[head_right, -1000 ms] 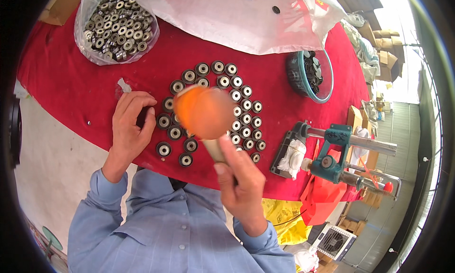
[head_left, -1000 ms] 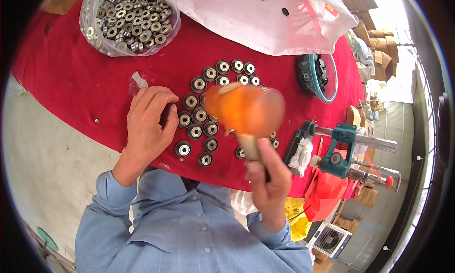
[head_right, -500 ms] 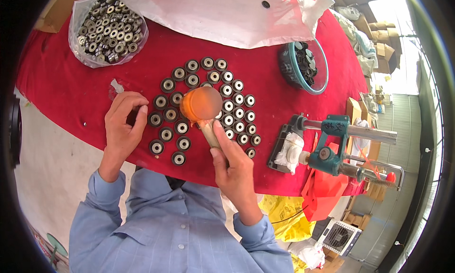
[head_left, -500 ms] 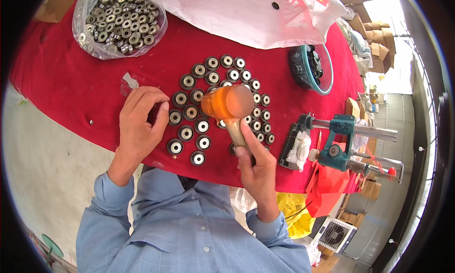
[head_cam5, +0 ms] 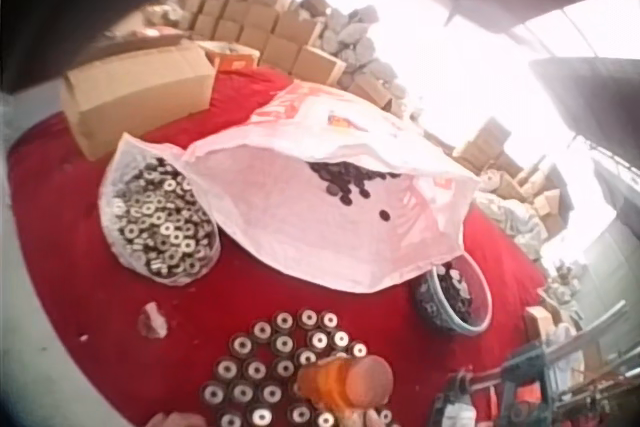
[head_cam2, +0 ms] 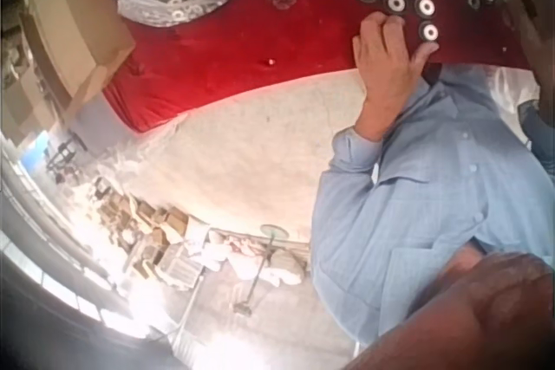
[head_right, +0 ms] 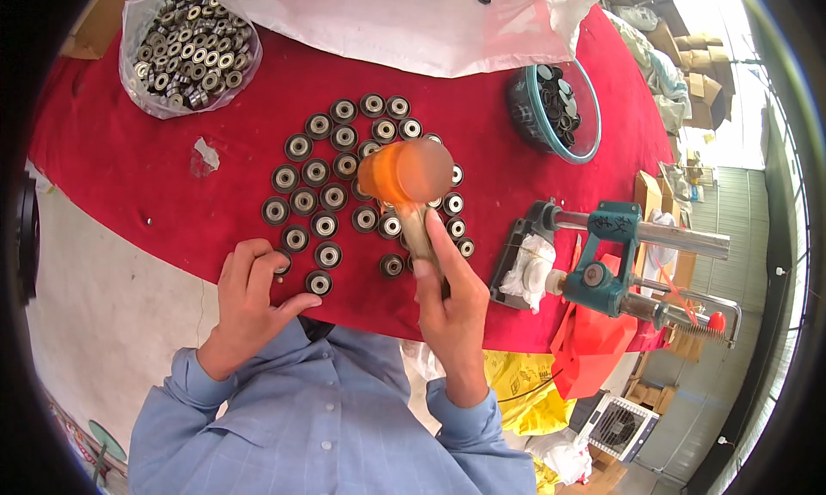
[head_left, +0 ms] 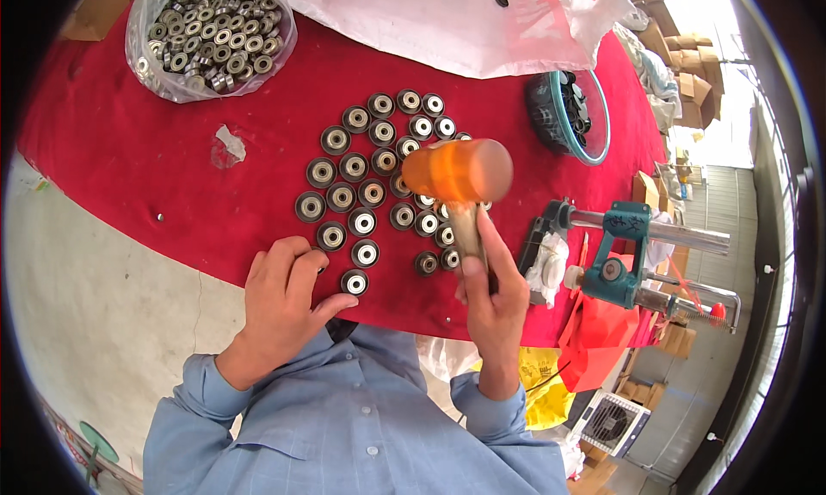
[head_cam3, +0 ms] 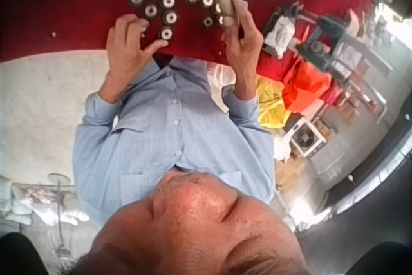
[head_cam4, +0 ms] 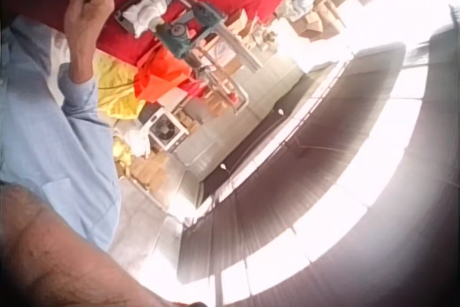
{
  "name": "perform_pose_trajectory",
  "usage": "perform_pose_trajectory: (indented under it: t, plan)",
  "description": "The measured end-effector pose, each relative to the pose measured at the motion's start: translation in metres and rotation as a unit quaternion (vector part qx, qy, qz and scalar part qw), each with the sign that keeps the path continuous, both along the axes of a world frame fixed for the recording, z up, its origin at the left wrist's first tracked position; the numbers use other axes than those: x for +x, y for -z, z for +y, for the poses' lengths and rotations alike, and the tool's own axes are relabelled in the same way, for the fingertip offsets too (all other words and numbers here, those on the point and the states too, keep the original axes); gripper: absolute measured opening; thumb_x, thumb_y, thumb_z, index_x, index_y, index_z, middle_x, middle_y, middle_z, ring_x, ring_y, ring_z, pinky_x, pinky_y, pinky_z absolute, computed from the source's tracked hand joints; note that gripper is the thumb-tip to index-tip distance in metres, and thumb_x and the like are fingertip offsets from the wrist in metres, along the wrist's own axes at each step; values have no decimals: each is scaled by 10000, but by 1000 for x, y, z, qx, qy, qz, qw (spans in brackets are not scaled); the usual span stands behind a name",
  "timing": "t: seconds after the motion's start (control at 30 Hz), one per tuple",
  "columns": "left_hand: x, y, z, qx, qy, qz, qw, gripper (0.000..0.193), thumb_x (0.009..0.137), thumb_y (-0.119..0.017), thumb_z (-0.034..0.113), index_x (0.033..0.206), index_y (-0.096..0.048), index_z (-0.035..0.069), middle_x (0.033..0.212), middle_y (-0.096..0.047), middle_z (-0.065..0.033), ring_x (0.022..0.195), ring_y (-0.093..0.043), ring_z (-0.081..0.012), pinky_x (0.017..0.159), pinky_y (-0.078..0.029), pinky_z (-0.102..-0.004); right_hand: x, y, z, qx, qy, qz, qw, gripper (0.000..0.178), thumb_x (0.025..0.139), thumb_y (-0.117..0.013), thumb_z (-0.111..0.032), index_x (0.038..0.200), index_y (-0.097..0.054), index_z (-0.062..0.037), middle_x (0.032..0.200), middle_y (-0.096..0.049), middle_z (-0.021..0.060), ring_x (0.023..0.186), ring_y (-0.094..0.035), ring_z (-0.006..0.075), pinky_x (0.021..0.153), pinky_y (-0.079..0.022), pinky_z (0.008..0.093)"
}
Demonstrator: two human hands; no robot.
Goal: The person arranges numerous small metal washers and black rubber discs on a red tablecloth. They then use a rubber mallet to tap the metal washers into the rubber discs, creating a series of assembled units. The person works methodically across the table, ensuring each washer is seated within a disc.
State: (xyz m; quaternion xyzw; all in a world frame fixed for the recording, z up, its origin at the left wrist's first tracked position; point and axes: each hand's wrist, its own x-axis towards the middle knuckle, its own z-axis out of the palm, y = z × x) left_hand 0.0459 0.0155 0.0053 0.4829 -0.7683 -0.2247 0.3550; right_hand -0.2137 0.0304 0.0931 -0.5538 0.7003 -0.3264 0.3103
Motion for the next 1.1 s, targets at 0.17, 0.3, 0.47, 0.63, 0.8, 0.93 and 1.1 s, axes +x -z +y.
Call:
perform_pose_trajectory:
  t: [0.17,0.3,0.47,0.63,0.8,0.93,1.1]
  plan:
    - [-3,-1,-2,-2,0,-12,1000,528,702,-960,325,1055,-666,63,1095,-585,-114,904,-603,-293,731,-468,-421,8,-14,31,-77,-35,-24,996,514,1011,-665,42,1522,-616,20,941,-711,113,746,-620,146,669,-521,302]
    - [-6,0,-4,-5,-1,-3,1000,489,718,-956,303,1034,-669,65,1080,-589,-110,892,-597,-290,726,-466,-422,18,-7,32,-41,-81,17,996,563,985,-720,23,1536,-627,-40,866,-648,139,713,-610,189,667,-520,337]
    - [-7,4,-3,-18,-16,8,1000,455,725,-957,286,1000,-666,69,1066,-589,-105,878,-593,-290,718,-462,-420,17,3,26,-15,-95,35,995,615,970,-713,44,1560,-624,-106,822,-582,123,705,-592,180,674,-511,320]
    - [-5,8,-4,-29,-18,17,999,468,702,-976,267,984,-661,68,1040,-586,-103,853,-585,-288,699,-463,-416,11,-14,40,-62,-33,-38,997,566,980,-703,38,1535,-624,-42,862,-633,121,726,-610,156,678,-512,319]
    - [-8,7,-5,-48,-26,20,998,495,669,-1004,246,961,-650,63,1018,-581,-106,830,-573,-283,663,-466,-410,25,3,25,-12,-93,47,994,561,994,-682,34,1541,-632,-84,900,-652,134,771,-646,176,726,-533,307]
    - [-8,9,-7,-44,-19,29,998,491,669,-1004,238,959,-648,65,1011,-580,-100,826,-569,-282,653,-460,-407,12,-3,34,11,-72,13,997,527,1029,-646,14,1553,-601,-14,1081,-767,98,744,-657,97,685,-545,263]
    - [-7,10,-6,-48,-19,37,998,481,669,-1001,209,957,-641,71,1001,-577,-94,822,-564,-280,647,-456,-407,8,-23,65,-28,-58,15,998,520,1008,-678,13,1525,-622,-5,1036,-745,113,762,-663,115,712,-548,260]
